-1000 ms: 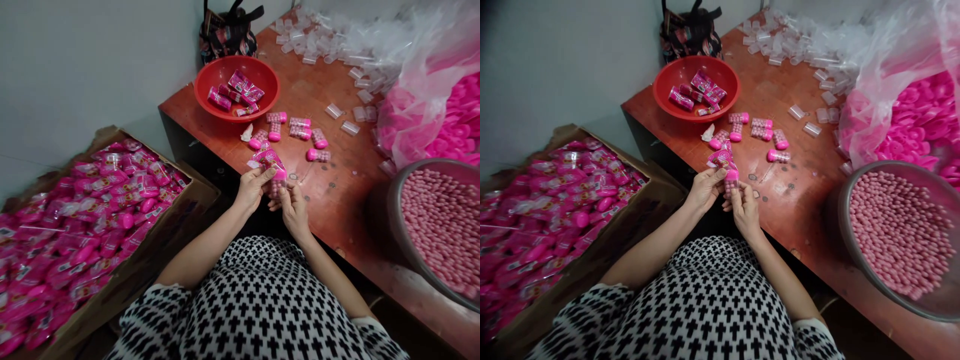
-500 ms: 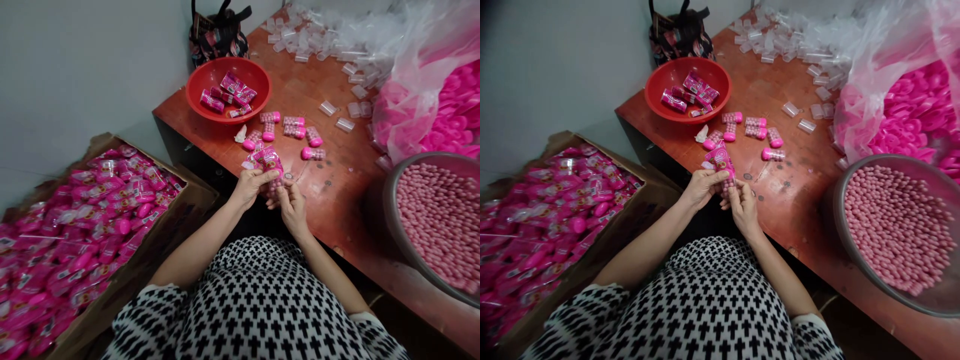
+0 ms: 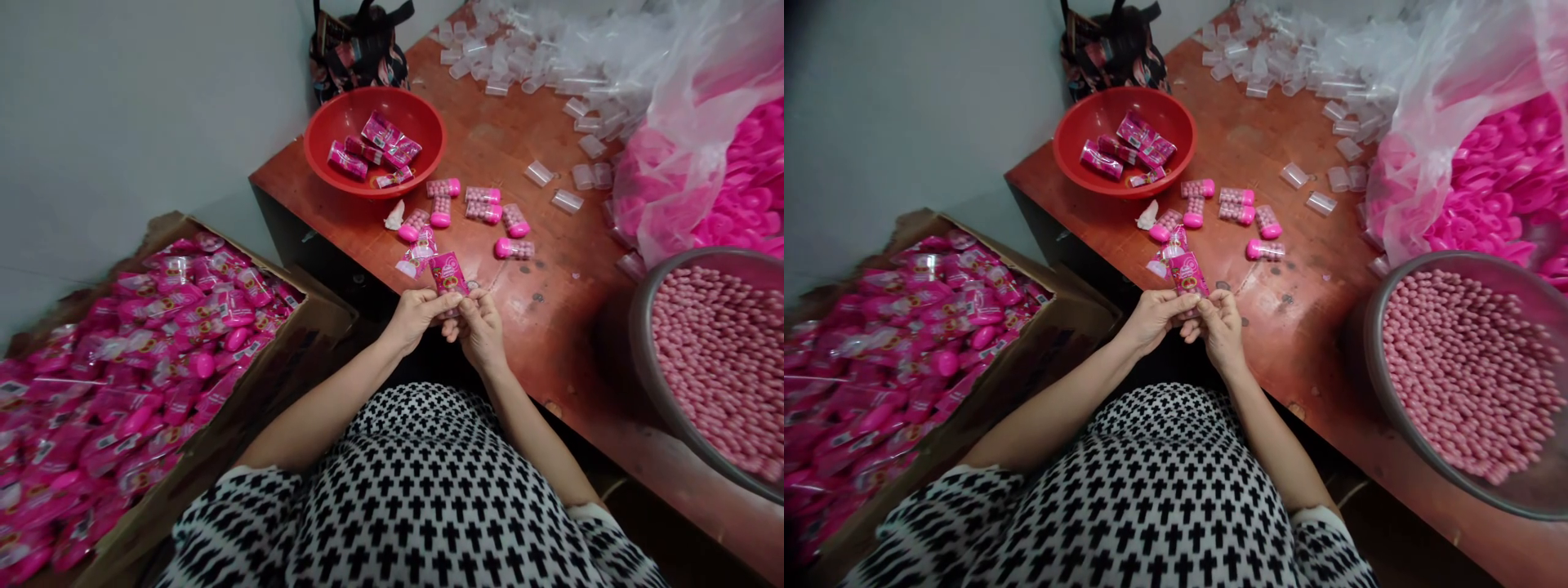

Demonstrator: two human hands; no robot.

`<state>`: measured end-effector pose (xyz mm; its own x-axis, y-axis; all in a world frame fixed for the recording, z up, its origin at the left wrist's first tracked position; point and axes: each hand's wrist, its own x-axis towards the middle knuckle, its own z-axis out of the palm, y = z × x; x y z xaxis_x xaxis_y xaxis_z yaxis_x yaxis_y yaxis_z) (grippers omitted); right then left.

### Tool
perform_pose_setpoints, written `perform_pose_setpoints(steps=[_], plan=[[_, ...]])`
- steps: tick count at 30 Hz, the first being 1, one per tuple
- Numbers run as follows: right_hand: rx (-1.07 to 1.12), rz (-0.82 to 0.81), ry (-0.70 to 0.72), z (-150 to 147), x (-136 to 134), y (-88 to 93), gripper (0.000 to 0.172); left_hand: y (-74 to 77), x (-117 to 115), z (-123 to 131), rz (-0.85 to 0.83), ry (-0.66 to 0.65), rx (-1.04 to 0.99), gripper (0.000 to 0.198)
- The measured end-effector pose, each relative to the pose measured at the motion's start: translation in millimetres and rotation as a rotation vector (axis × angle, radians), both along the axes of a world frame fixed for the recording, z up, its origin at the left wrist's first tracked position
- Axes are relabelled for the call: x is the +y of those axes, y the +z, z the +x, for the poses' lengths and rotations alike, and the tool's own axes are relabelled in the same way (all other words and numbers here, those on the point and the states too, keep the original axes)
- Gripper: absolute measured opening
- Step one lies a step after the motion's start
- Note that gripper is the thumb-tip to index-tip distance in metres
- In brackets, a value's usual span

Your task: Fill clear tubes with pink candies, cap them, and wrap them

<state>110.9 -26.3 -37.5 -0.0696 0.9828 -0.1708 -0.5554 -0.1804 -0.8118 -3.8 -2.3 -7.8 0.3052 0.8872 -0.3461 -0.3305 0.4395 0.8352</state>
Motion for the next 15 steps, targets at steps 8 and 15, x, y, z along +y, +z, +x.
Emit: perform_pose_setpoints(steps=[8,15], plan=[[-0.013,-0.013,0.052,5.3,-7.5,8.1,0.039,4.1,-4.4,-15.6,-0.092,0.078,-0.017,0.029],[-0.067,-0.040,0.045,-15.3,-4.5,9.8,0.040,11.5,-23.2,-29.4,-0.091,0.153,-0.001,0.033]])
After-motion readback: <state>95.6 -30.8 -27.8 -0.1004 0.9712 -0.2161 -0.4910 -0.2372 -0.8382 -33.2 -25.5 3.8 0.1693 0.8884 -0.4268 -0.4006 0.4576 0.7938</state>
